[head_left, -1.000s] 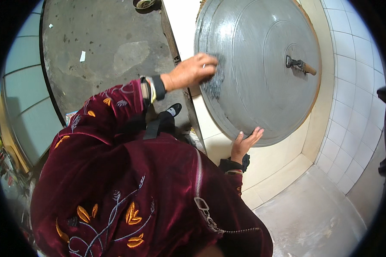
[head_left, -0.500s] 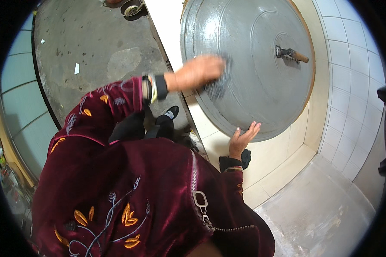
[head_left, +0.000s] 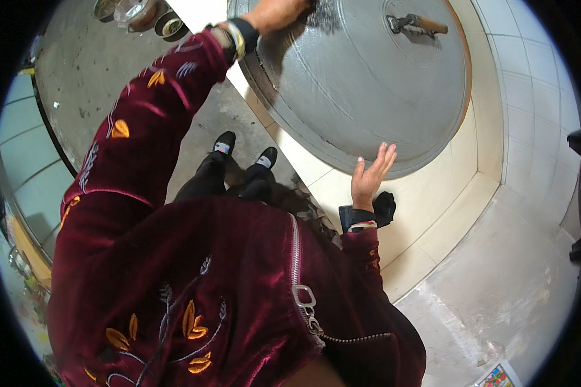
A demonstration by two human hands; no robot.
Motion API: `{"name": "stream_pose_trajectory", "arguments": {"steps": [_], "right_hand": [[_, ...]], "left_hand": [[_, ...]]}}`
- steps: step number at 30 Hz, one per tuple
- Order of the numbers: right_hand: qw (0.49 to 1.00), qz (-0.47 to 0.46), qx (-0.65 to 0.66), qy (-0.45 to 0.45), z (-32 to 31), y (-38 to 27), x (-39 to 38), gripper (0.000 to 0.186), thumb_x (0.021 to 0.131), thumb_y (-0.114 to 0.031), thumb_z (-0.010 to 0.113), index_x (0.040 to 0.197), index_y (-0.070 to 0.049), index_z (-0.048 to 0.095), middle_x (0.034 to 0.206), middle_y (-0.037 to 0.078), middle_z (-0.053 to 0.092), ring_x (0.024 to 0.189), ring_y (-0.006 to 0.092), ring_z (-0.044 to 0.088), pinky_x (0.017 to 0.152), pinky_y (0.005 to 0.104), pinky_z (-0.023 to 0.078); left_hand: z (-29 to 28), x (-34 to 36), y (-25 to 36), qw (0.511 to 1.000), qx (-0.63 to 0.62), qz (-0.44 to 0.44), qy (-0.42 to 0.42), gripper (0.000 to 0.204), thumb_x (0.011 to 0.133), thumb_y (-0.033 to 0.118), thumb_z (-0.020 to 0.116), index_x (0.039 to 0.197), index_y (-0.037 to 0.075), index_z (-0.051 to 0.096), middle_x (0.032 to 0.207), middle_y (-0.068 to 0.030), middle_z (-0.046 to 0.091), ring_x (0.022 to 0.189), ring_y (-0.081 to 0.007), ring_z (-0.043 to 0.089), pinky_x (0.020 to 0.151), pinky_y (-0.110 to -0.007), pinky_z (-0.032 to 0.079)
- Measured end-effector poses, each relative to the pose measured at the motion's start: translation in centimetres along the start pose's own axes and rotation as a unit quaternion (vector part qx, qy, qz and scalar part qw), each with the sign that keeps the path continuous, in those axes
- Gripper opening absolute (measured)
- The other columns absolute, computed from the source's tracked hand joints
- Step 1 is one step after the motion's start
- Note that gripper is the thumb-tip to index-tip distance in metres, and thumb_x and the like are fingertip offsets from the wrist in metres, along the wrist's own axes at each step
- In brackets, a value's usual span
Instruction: The person scrubs the underside of a large metal lid with a steel wool pad, moving in circular and back-and-forth motions across the surface. The person uses both hands to hold and maneuver the pad while cleaning the lid.
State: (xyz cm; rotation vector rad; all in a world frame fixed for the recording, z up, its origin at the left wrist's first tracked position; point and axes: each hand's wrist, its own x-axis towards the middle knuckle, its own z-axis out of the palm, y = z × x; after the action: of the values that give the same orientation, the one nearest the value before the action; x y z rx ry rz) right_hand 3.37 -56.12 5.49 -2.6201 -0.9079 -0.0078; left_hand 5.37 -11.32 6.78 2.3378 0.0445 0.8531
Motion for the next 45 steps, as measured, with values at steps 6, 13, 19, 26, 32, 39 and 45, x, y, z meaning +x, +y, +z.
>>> {"name": "stream_pose_trajectory", "arguments": {"steps": [6, 13, 19, 26, 32, 39, 45], "right_hand": [[1.0, 0.029, 0.002, 0.011, 0.0, -0.7, 0.0, 0.072, 0.086, -0.005, 0.065, 0.148, -0.002, 0.029, 0.157, 0.026, 0.019, 0.145, 0.0469, 0.016, 0.118, 0.0527, 0.019], [0.992, 0.08, 0.094, 0.021, -2.6, -2.1, 0.8, 0.065, 0.085, -0.001, 0.059, 0.146, -0.007, 0.037, 0.155, 0.024, 0.028, 0.143, 0.0411, 0.028, 0.118, 0.0482, 0.023], [0.995, -0.09, -0.021, 0.039, -1.6, -8.5, 2.4, 0.064, 0.087, -0.018, 0.067, 0.146, -0.017, 0.042, 0.154, 0.013, 0.033, 0.142, 0.0378, 0.03, 0.114, 0.0485, 0.029], [0.987, -0.052, -0.145, 0.053, 0.4, 1.5, 4.1, 0.054, 0.094, -0.021, 0.059, 0.146, -0.016, 0.043, 0.156, 0.012, 0.034, 0.144, 0.0365, 0.027, 0.116, 0.0491, 0.029], [0.992, 0.097, -0.056, 0.05, -5.0, 12.4, 10.4, 0.053, 0.1, -0.03, 0.049, 0.147, -0.008, 0.04, 0.156, 0.018, 0.033, 0.143, 0.041, 0.028, 0.118, 0.0465, 0.025], [0.99, -0.101, -0.086, 0.05, 3.2, -5.8, 4.3, 0.058, 0.086, -0.02, 0.063, 0.142, -0.015, 0.047, 0.149, 0.009, 0.044, 0.137, 0.0337, 0.038, 0.109, 0.0534, 0.033], [0.984, -0.146, -0.096, 0.047, 2.3, -6.0, 5.2, 0.053, 0.09, -0.01, 0.049, 0.142, -0.024, 0.049, 0.147, 0.0, 0.047, 0.137, 0.0274, 0.041, 0.109, 0.0549, 0.033]], "left_hand": [[6.9, -8.1, 12.5, 0.983, 0.027, 0.139, -0.113, 0.021, 0.084, 0.01, 0.061, 0.105, 0.011, 0.062, 0.129, -0.0071, 0.059, 0.125, -0.0273, 0.052, 0.107, -0.039, 0.042], [9.4, -6.7, 17.3, 0.921, -0.297, 0.071, -0.243, 0.042, 0.084, 0.009, 0.069, 0.124, 0.006, 0.058, 0.136, -0.0129, 0.054, 0.125, -0.0341, 0.051, 0.106, -0.043, 0.043], [2.0, -8.1, 8.8, 0.957, -0.252, -0.14, 0.006, 0.03, 0.089, 0.01, 0.069, 0.118, 0.006, 0.062, 0.111, -0.0113, 0.062, 0.105, -0.0251, 0.061, 0.09, -0.033, 0.051], [-2.4, -13.0, 0.8, 0.96, 0.122, -0.243, 0.07, 0.033, 0.09, 0.023, 0.07, 0.117, 0.006, 0.061, 0.102, -0.0118, 0.057, 0.098, -0.0266, 0.055, 0.087, -0.039, 0.047], [-0.8, -14.0, -0.3, 0.965, 0.2, -0.135, 0.101, 0.026, 0.09, 0.017, 0.068, 0.113, 0.007, 0.061, 0.104, -0.0101, 0.058, 0.103, -0.0281, 0.054, 0.095, -0.041, 0.043], [-0.2, -14.4, -0.5, 0.961, 0.2, -0.152, 0.112, 0.019, 0.091, 0.015, 0.066, 0.108, 0.008, 0.062, 0.104, -0.0089, 0.059, 0.104, -0.0286, 0.053, 0.095, -0.042, 0.042], [-0.3, -14.4, -0.5, 0.966, 0.19, -0.131, 0.115, 0.018, 0.09, 0.015, 0.065, 0.107, 0.009, 0.062, 0.106, -0.009, 0.059, 0.107, -0.0295, 0.053, 0.096, -0.042, 0.041]]}}
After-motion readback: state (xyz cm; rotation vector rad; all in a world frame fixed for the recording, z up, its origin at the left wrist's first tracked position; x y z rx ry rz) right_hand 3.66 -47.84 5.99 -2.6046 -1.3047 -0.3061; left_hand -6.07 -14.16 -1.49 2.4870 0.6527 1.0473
